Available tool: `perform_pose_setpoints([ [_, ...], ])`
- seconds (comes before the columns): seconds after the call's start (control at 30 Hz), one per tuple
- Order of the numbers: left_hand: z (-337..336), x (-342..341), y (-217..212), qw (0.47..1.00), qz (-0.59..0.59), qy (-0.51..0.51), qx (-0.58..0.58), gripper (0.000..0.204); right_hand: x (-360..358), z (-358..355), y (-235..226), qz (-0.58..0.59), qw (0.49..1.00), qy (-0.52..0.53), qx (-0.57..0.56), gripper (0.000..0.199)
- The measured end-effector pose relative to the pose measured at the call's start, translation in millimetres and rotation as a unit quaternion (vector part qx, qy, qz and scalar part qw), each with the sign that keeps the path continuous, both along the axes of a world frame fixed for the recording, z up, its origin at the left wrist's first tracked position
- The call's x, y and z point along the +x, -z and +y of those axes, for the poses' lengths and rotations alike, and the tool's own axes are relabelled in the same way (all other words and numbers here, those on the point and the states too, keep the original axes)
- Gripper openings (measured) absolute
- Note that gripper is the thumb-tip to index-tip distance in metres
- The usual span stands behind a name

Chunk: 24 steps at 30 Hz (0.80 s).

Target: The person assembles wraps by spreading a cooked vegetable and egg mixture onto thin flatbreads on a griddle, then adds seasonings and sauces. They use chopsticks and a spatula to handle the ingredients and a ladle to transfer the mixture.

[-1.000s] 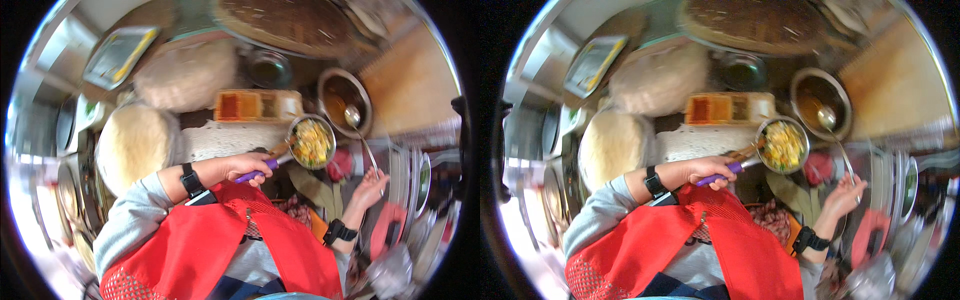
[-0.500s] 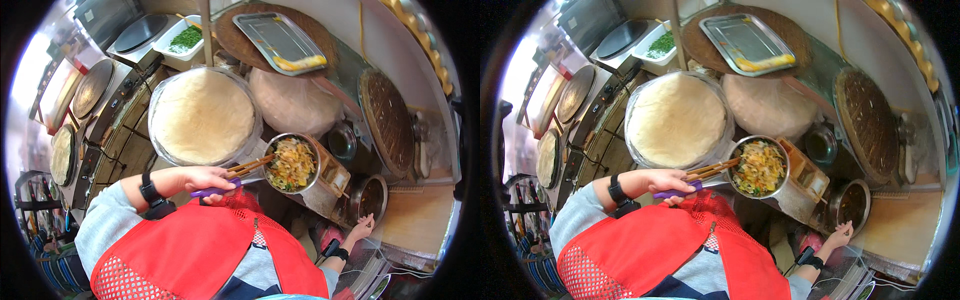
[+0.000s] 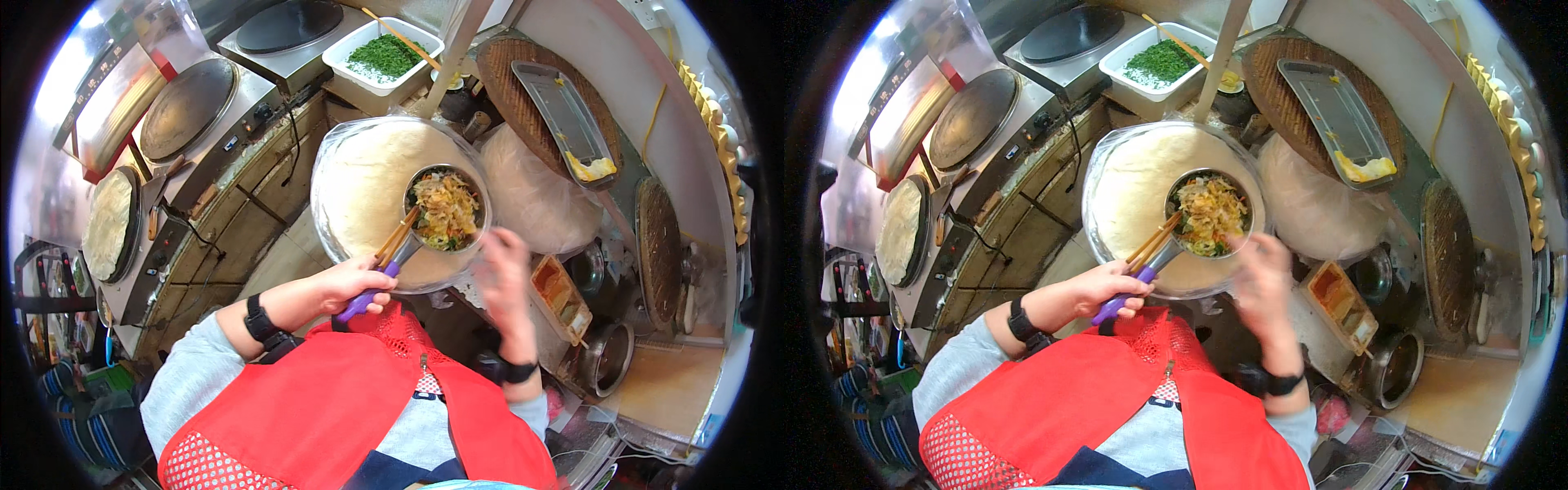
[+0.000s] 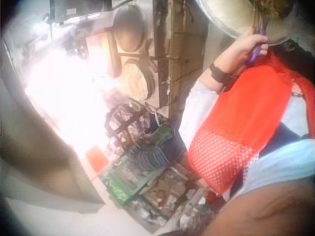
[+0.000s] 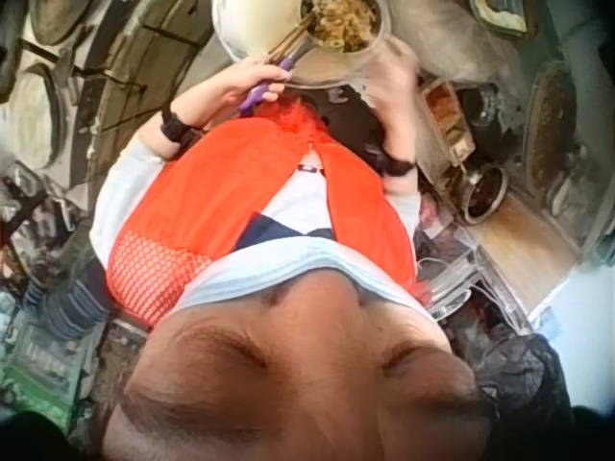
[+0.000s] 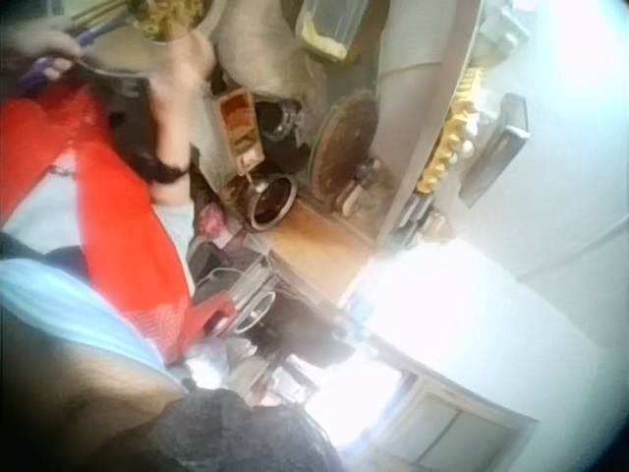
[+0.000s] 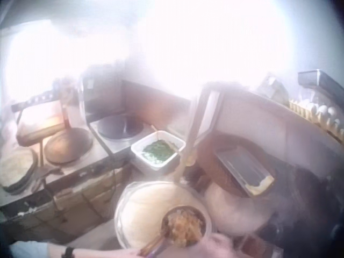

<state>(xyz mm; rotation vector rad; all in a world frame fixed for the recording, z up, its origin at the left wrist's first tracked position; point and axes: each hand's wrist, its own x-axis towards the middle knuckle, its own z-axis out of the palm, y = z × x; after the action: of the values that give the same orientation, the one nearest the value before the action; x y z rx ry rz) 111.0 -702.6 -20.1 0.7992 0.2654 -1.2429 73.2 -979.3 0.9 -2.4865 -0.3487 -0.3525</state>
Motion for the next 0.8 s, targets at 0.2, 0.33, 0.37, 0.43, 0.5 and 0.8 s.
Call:
perform_pose_setpoints([
  [0.2, 26.9, 10.5, 9.4, 0.997, -0.016, -0.034, -0.069, 0.026, 49.5, 104.5, 7.9, 0.081, 0.973, -0.217, -0.023, 0.033],
  [0.33, 39.4, 12.3, 19.6, 0.998, 0.025, -0.052, -0.006, 0.026, 53.4, 99.4, 14.6, 0.037, 0.984, -0.162, 0.065, 0.016],
  [0.37, 40.2, 12.8, 22.8, 0.997, 0.017, -0.060, -0.035, 0.025, 56.2, 96.4, 17.1, 0.019, 0.992, -0.102, 0.067, 0.011],
  [0.43, 41.4, 12.8, 28.3, 0.995, 0.019, -0.066, -0.066, 0.023, 63.8, 88.6, 19.9, -0.040, 0.995, -0.029, 0.087, 0.004],
  [0.5, 43.0, 12.4, 31.6, 0.996, 0.014, -0.064, -0.052, 0.022, 70.0, 77.3, 17.1, 0.069, 0.959, 0.039, 0.271, 0.008],
  [0.8, 20.2, 44.1, 18.2, 0.989, 0.127, -0.013, -0.078, 0.011, 78.7, 58.6, -2.8, 0.162, 0.941, -0.025, 0.296, 0.013],
])
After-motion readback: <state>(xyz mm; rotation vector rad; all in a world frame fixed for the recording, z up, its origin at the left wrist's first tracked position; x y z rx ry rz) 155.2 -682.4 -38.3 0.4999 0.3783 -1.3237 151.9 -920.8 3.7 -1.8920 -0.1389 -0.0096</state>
